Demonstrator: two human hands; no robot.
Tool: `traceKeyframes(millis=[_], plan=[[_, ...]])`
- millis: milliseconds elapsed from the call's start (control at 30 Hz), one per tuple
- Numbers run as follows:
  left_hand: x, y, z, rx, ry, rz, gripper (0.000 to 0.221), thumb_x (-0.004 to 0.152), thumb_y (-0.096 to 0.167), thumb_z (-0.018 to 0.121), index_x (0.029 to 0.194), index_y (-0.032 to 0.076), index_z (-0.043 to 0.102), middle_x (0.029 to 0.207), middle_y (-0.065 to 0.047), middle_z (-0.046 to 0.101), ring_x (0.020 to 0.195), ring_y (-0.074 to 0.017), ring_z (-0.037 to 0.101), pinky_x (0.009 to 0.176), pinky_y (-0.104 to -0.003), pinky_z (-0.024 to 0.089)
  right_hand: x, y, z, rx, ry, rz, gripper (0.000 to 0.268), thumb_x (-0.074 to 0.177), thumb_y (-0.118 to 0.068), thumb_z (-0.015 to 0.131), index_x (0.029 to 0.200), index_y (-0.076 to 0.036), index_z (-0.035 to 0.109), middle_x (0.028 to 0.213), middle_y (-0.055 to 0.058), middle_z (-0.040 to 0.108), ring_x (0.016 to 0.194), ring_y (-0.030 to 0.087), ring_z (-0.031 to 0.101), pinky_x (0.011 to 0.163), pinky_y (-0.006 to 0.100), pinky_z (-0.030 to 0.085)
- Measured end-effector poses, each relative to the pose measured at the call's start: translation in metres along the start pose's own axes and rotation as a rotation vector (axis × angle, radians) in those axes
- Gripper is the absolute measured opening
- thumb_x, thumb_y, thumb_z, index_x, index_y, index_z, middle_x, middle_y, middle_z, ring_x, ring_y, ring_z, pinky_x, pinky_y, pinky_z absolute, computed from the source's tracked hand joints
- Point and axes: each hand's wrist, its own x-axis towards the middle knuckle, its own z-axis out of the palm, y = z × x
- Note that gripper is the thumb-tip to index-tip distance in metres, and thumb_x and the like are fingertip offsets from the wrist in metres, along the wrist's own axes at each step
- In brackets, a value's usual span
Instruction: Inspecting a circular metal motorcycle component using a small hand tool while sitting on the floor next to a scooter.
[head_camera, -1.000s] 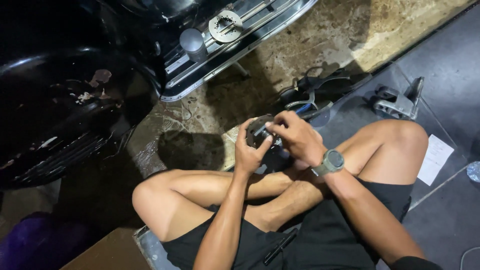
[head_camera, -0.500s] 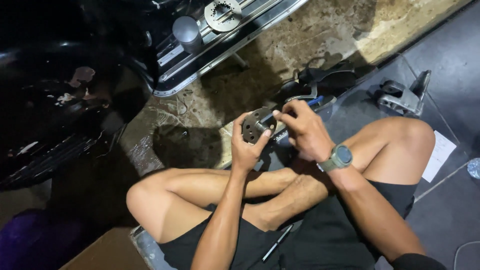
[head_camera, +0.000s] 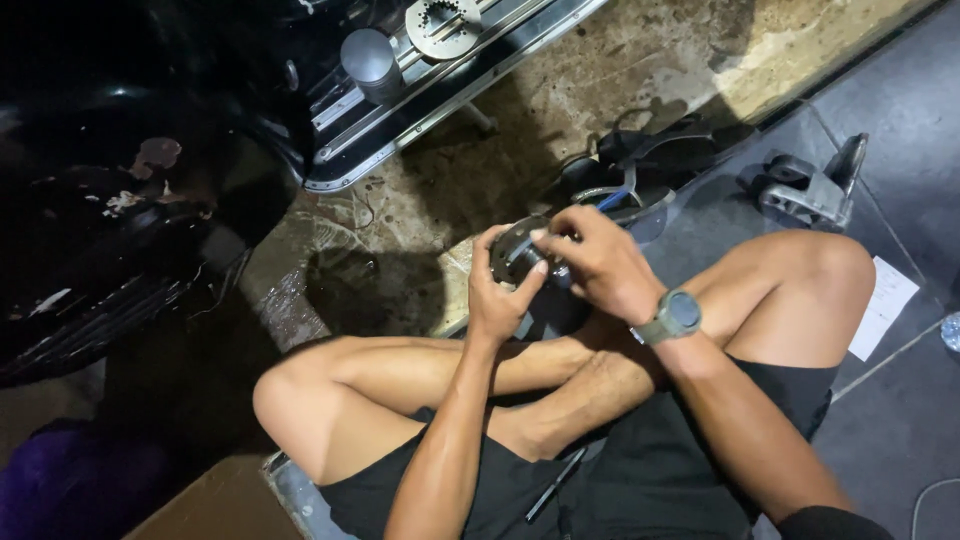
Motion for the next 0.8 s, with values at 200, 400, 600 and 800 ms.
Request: traceKeyframes(millis=[200, 400, 600, 800], plan=[[0.001, -0.005, 0.0, -0.029, -0.012, -0.01, 0.069, 0.072, 0.022, 0.088, 0.131, 0.012, 0.054, 0.116, -0.021, 0.065, 0.102, -0.0353, 0.069, 0.085, -0.042, 0.062, 0.001, -0.012, -0.01, 0.03, 0.059, -0.008, 0.043, 0.073, -0.013, 0.081, 0.111, -0.02, 0.062, 0.118, 0.01, 0.058, 0.105, 0.034, 0.06, 0.085, 0.043, 0.053], [-0.001, -0.001, -0.004, -0.059, 0.041, -0.01, 0.07, 0.073, 0.024, 0.089, 0.132, 0.011, 0.052, 0.115, -0.022, 0.065, 0.1, -0.0341, 0.07, 0.082, -0.04, 0.063, -0.001, 0.001, -0.018, -0.05, 0.143, 0.026, 0.044, 0.076, -0.008, 0.077, 0.116, -0.021, 0.063, 0.124, 0.007, 0.056, 0.109, 0.031, 0.061, 0.089, 0.041, 0.054], [-0.006, -0.009, -0.004, -0.128, 0.012, 0.02, 0.067, 0.074, 0.017, 0.088, 0.129, 0.008, 0.05, 0.11, -0.023, 0.065, 0.091, -0.03, 0.069, 0.077, -0.038, 0.063, -0.002, -0.006, 0.005, 0.0, 0.133, -0.021, 0.029, 0.088, -0.012, 0.069, 0.116, -0.017, 0.061, 0.117, 0.013, 0.058, 0.104, 0.036, 0.061, 0.083, 0.045, 0.053], [-0.007, -0.007, -0.006, -0.112, 0.016, 0.052, 0.067, 0.076, 0.016, 0.087, 0.128, 0.007, 0.045, 0.106, -0.02, 0.065, 0.087, -0.0248, 0.068, 0.071, -0.032, 0.063, -0.009, 0.009, 0.022, 0.03, 0.13, 0.018, 0.027, 0.091, -0.014, 0.071, 0.116, -0.011, 0.061, 0.113, 0.017, 0.06, 0.098, 0.04, 0.062, 0.081, 0.048, 0.053]])
